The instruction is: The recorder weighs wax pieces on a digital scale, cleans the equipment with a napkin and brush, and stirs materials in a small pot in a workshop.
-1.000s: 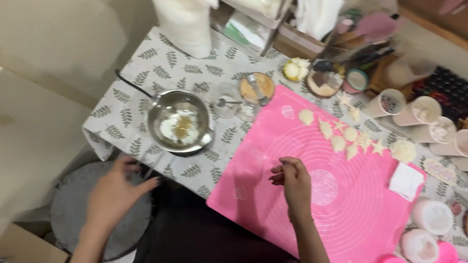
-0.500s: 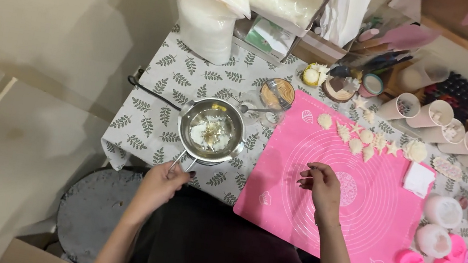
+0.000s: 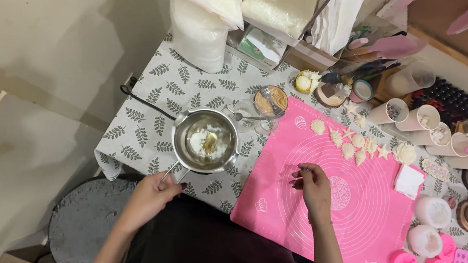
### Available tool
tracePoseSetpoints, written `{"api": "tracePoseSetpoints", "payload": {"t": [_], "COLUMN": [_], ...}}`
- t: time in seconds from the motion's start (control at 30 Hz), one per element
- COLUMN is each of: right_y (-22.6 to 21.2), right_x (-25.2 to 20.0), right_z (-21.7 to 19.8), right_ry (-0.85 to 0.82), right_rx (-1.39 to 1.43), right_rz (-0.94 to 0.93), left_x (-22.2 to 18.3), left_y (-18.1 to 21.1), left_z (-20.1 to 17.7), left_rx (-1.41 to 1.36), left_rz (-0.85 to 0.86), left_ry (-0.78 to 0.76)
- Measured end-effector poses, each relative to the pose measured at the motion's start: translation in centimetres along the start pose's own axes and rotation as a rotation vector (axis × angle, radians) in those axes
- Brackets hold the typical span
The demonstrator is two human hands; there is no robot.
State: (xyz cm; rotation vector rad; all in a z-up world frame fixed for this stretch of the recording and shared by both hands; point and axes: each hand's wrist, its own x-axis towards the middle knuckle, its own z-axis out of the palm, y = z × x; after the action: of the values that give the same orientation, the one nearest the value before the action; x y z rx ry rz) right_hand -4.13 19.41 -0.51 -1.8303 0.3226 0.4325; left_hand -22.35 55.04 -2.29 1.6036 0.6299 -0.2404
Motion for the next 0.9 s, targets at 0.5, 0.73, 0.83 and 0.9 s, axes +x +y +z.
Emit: {"api": "tracePoseSetpoints", "payload": {"t": [0.5, 0.73, 0.83, 0.9], "right_y": [0.7, -0.5, -2.5, -4.1], "right_x": [1.3, 4.8, 6.4, 6.8], "right_z": [0.1, 3.6, 7.6, 9.8], "right_ry": [-0.021, -0.076, -0.107, -0.105], "right_rx": [-0.041, -0.146, -0.090, -0.112], "right_rz": [-0.050, -0.181, -0.278, -0.287], "left_x": [0.3, 0.6, 0.1, -0.1], "left_y": [-0.4, -0.4, -0.9, -1.0], "left_z": [-1.1, -0.4, -0.5, -0.6], "left_rx": [-0.001, 0.010, 0.025, 0.018], "left_rz": [-0.028, -0.030, -0.043, -0.055], "left_ry": [-0.024, -0.001, 0.011, 0.026]}}
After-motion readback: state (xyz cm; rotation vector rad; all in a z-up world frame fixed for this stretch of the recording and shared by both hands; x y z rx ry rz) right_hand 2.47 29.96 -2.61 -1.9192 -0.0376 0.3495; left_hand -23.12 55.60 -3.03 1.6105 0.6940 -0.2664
